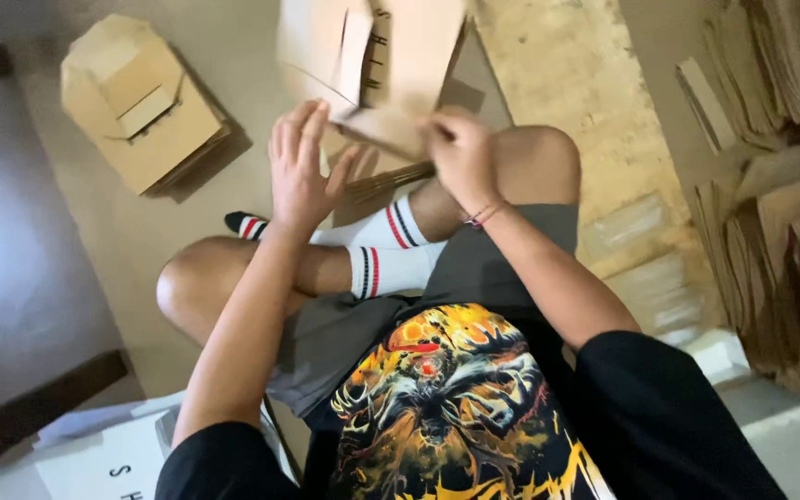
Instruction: The person, while sitting on the floor, takes cardboard pieces and folds them to form a base and structure for packaging, using a wooden board as a surface for some of the work.
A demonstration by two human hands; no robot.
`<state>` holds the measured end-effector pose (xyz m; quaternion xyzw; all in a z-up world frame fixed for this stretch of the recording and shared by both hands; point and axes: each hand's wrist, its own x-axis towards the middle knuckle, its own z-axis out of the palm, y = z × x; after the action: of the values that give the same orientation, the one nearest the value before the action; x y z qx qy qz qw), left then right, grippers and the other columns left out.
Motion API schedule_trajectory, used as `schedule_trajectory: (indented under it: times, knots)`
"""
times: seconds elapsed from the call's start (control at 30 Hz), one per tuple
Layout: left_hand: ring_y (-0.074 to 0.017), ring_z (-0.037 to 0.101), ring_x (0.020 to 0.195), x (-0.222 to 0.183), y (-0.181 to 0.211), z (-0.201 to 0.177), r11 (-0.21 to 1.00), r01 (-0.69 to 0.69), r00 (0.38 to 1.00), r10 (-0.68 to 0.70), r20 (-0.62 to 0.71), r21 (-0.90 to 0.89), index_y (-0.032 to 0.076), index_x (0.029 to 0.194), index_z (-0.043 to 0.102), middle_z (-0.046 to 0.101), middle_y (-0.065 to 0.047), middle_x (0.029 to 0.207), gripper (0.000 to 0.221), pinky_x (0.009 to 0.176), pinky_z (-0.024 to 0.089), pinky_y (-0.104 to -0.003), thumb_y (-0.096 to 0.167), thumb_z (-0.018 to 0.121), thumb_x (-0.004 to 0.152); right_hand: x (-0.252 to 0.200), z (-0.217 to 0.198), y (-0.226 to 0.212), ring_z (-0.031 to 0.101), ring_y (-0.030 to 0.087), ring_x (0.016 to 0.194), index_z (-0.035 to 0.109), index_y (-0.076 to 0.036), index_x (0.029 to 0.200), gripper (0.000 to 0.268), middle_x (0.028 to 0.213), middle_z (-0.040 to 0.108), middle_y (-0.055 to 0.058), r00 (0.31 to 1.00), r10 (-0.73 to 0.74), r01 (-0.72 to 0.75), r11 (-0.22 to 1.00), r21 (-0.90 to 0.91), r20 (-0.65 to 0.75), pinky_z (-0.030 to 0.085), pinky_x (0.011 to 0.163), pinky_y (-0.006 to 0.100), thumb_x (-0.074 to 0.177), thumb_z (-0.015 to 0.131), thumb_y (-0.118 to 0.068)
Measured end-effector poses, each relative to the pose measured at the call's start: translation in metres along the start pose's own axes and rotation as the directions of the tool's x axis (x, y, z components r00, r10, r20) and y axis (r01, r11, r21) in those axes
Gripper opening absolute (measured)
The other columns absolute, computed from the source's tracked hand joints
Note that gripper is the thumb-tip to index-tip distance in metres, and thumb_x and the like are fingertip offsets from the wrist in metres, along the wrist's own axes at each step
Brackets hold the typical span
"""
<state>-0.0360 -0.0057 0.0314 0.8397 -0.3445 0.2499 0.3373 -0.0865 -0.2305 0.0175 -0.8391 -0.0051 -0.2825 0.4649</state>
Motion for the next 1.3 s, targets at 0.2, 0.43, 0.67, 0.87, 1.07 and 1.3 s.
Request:
schedule_trajectory:
  times: [0.2,0.43,0.67,0.87,1.07,1.3]
  knots:
    - [-0.0382,0.043,0.124,-0.030,-0.018,0.048,0.992,0.065,0.655,-0.124,0.746,0.108,0.007,0.128,0.048,0.049,-0.019,0.133,0.062,0.089,0.039,-0.057,0.057,0.050,0.091,-0.028,-0.043,0.002,0.066,0.009,0.065,0.075,-0.013,0.084,0.024,0.067,0.073,0.002,0.742,0.422,-0.431,0.896,-0.111,0.521,0.046,0.066,0.028,0.091,0.056,-0.027]
    - [-0.0425,0.043,0.110,-0.010,0.010,0.040,0.914,0.009,0.617,-0.324,0.717,0.405,-0.001,0.122,0.052,0.040,-0.021,0.123,0.065,0.085,0.043,-0.055,0.048,0.065,0.082,-0.064,-0.205,0.085,0.053,0.022,0.061,0.054,-0.005,0.073,0.025,0.067,0.055,0.008,0.956,0.292,-0.227,0.813,-0.537,0.039,0.043,0.055,0.036,0.093,0.066,-0.013]
    - [-0.0394,0.043,0.111,0.002,0.017,0.047,0.958,0.073,0.772,-0.231,0.593,0.278,-0.005,0.125,0.053,0.044,-0.016,0.127,0.071,0.089,0.040,-0.054,0.054,0.069,0.088,-0.159,-0.251,0.159,0.054,0.029,0.099,0.068,-0.012,0.111,0.039,0.112,0.063,0.006,0.636,0.379,0.232,0.737,-0.635,0.672,0.042,0.075,0.043,0.078,0.057,0.004]
    - [-0.0415,0.048,0.129,-0.020,0.001,0.058,0.990,-0.104,0.726,0.010,0.688,0.095,-0.005,0.137,0.053,0.061,-0.025,0.127,0.070,0.098,0.042,-0.056,0.051,0.058,0.095,-0.218,-0.254,0.225,0.052,0.023,0.082,0.058,-0.015,0.081,0.013,0.086,0.055,-0.001,0.752,0.115,0.397,0.707,-0.585,0.649,0.041,0.072,0.037,0.085,0.065,-0.026]
    - [-0.0361,0.068,0.098,-0.051,-0.034,0.078,0.988,-0.113,0.816,0.031,0.578,0.107,0.003,0.119,0.064,0.068,-0.016,0.107,0.043,0.081,0.054,-0.044,0.032,0.076,0.089,-0.156,-0.264,0.151,0.060,0.034,0.087,0.060,-0.001,0.097,0.018,0.093,0.060,0.015,0.856,0.228,0.127,0.776,-0.617,0.464,0.046,0.076,0.043,0.103,0.054,-0.017]
    - [-0.0281,0.068,0.065,-0.057,-0.037,0.073,0.936,-0.195,0.900,0.052,0.432,0.294,0.018,0.102,0.057,0.064,-0.003,0.083,0.014,0.057,0.055,-0.039,0.016,0.064,0.090,-0.038,-0.185,0.059,0.069,0.027,0.080,0.062,-0.005,0.102,0.015,0.092,0.061,0.010,0.949,0.102,-0.142,0.983,-0.116,-0.298,0.060,0.068,0.030,0.088,0.070,-0.006]
